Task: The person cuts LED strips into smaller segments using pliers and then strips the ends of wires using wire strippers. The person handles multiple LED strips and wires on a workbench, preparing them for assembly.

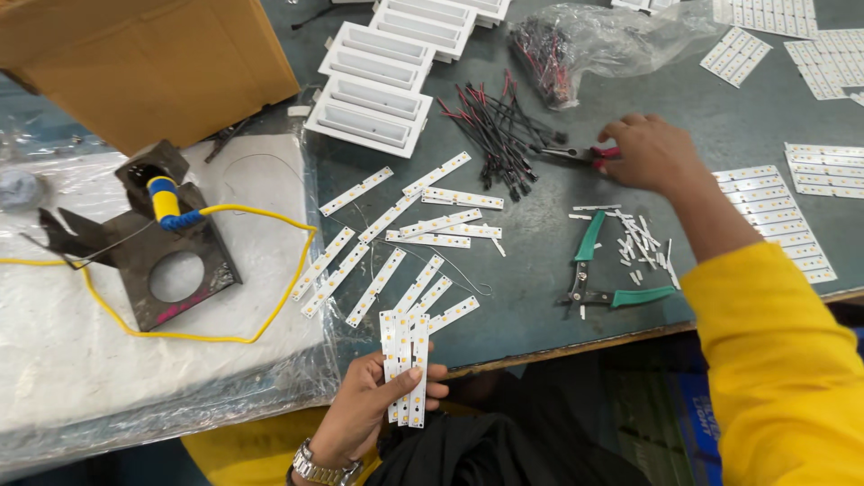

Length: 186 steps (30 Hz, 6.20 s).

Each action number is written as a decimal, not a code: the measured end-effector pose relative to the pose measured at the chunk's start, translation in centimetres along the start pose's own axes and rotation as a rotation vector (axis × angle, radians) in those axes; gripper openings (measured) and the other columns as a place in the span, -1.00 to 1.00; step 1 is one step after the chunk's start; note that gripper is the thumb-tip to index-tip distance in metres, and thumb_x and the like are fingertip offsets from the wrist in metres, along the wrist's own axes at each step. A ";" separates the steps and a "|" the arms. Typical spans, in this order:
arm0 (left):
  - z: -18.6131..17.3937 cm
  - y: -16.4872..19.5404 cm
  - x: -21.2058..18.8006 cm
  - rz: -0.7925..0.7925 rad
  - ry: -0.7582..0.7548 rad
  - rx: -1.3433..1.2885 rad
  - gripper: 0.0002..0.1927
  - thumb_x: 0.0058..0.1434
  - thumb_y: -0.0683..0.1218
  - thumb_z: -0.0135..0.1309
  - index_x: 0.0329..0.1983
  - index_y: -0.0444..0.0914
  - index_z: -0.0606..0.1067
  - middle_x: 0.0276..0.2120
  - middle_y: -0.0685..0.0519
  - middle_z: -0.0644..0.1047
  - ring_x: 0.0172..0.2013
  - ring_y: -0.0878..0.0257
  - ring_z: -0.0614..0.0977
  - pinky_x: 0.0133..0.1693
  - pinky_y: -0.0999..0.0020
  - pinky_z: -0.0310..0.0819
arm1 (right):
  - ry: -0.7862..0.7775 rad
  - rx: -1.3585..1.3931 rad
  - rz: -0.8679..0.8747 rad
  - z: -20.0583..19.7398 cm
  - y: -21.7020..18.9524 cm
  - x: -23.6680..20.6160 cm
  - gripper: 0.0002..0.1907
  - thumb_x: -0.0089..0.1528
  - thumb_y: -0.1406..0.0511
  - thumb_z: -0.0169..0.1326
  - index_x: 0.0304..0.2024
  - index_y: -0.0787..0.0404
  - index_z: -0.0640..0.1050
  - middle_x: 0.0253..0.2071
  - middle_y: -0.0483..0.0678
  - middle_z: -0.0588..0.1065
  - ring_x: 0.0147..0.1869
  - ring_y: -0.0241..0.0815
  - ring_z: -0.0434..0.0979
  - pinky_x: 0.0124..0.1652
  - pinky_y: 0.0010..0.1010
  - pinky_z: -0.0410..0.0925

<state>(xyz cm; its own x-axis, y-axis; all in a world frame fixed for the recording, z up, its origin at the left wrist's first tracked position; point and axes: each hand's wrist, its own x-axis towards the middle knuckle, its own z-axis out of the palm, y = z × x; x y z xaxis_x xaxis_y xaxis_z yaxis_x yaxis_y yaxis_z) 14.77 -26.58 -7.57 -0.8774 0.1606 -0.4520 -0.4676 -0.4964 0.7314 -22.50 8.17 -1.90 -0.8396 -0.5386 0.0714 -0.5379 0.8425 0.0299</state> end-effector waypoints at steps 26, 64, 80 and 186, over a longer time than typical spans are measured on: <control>-5.7 0.7 -1.7 0.132 0.158 -0.080 -0.65 0.24 -0.16 0.10 0.01 -0.49 0.52 -0.18 -0.26 0.69 -0.26 0.05 0.77 -0.23 0.16 0.72 | 0.213 0.029 0.018 1.3 -14.9 -4.9 -0.79 0.15 0.36 0.12 -0.18 0.23 0.66 -0.17 0.11 0.58 -0.05 0.14 0.57 -0.07 -0.12 0.42; -6.5 -1.1 -3.2 0.104 0.174 -0.081 -0.66 0.21 -0.13 0.15 -0.07 -0.51 0.55 -0.20 -0.24 0.70 -0.28 0.08 0.77 -0.22 0.18 0.73 | -0.070 0.337 -0.410 -1.2 -21.6 6.5 -0.32 0.09 0.40 0.14 0.27 0.13 0.29 -0.21 0.09 0.59 -0.09 0.13 0.59 -0.10 -0.11 0.40; -5.7 -0.4 -3.0 0.074 0.167 -0.085 -0.65 0.21 -0.16 0.11 0.01 -0.45 0.53 -0.18 -0.23 0.69 -0.26 0.08 0.76 -0.23 0.19 0.73 | -0.048 0.198 -0.287 -0.4 -20.8 -3.1 -0.57 0.25 0.31 0.10 0.20 0.06 0.45 -0.14 0.11 0.54 -0.05 0.13 0.56 -0.05 -0.09 0.41; 15.0 2.5 6.6 0.216 -0.165 0.069 -0.40 0.28 0.01 0.03 0.35 -0.26 0.26 0.22 -0.20 0.47 0.10 0.12 0.59 -0.03 0.05 0.61 | 0.473 0.698 -0.370 -4.7 -14.2 -21.0 -0.55 0.05 0.55 0.05 -0.01 0.18 0.58 0.05 0.02 0.55 0.20 0.04 0.50 0.17 -0.17 0.38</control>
<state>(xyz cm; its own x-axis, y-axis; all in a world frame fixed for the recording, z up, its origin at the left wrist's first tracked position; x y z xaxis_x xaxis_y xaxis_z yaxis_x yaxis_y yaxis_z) 6.18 -13.95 -1.09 -0.9604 0.1969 -0.1971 -0.2693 -0.4754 0.8375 3.06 7.59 0.83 -0.5689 -0.5809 0.5821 -0.8190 0.3354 -0.4656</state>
